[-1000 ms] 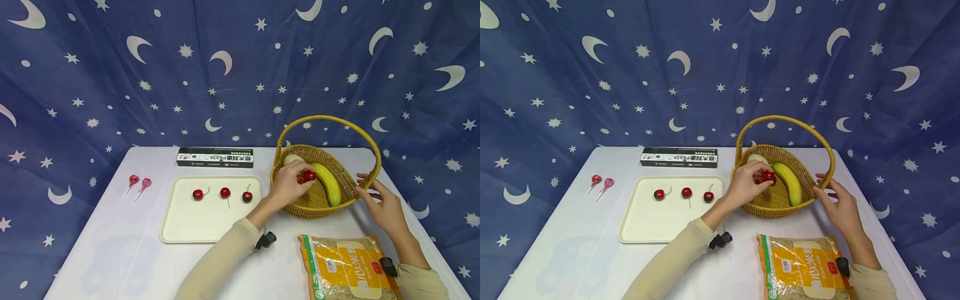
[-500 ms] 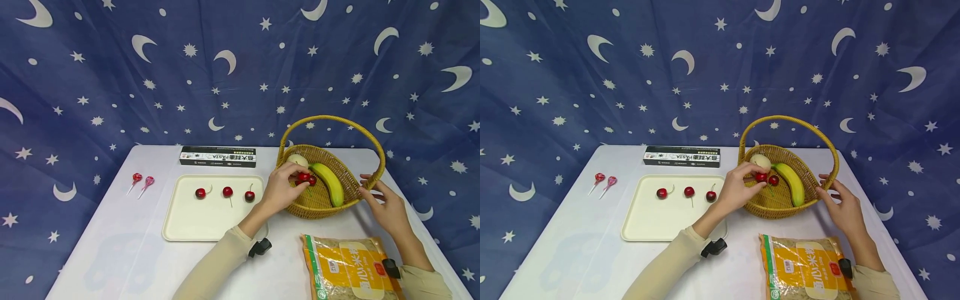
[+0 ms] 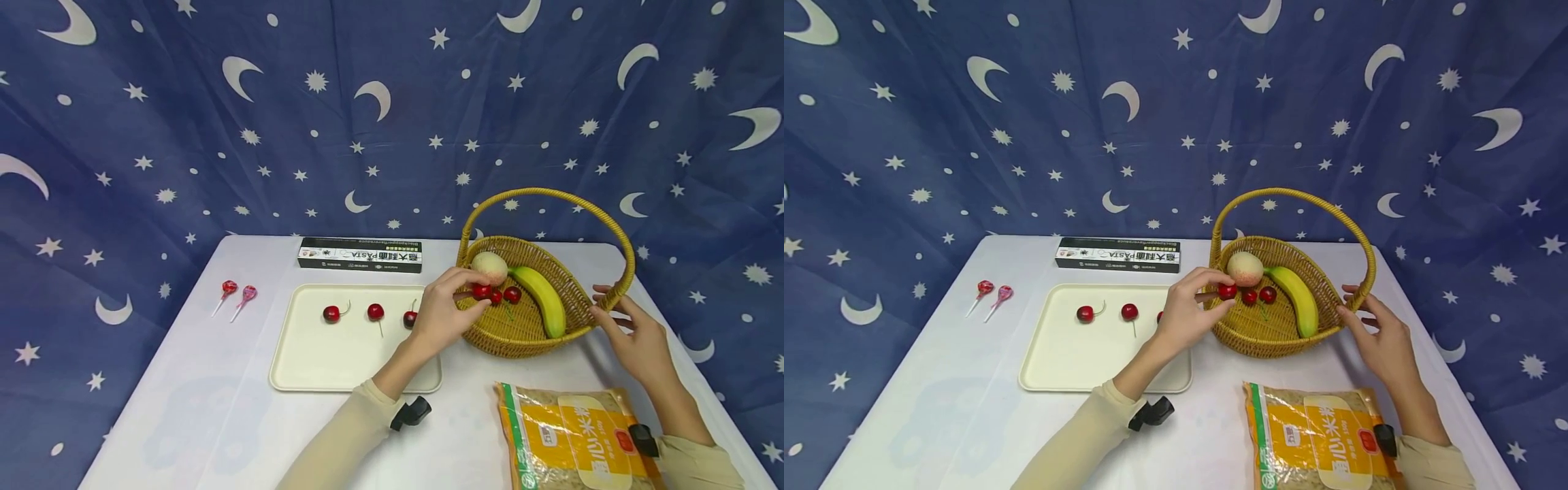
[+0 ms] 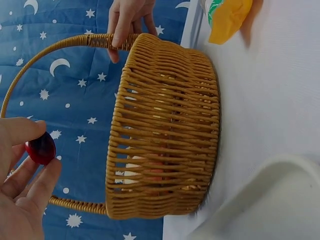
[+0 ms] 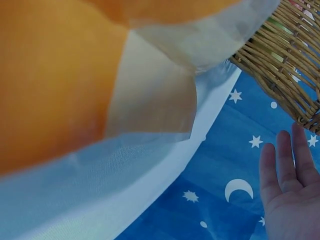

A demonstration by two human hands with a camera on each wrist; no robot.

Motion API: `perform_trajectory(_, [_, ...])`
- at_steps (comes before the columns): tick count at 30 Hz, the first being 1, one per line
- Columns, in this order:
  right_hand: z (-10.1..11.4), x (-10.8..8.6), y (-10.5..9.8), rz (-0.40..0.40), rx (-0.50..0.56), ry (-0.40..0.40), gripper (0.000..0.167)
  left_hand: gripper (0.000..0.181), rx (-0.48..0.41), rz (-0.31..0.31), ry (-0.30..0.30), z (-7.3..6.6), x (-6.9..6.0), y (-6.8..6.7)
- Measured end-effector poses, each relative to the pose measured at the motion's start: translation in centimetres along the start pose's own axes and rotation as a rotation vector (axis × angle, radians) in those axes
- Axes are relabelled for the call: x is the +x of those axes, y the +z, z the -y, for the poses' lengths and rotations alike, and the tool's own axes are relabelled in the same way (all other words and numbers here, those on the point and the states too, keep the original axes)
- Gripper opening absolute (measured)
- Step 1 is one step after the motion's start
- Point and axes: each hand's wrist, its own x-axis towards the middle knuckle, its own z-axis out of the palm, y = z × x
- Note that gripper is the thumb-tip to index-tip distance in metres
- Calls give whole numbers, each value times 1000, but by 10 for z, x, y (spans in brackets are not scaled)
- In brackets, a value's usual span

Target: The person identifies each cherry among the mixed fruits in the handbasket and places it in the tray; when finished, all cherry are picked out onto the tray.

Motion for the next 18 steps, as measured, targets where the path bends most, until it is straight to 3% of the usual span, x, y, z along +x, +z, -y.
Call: perform_trajectory(18, [0,-1,0,3,9,-5,40,28,28,-80,-20,3,-26,-34])
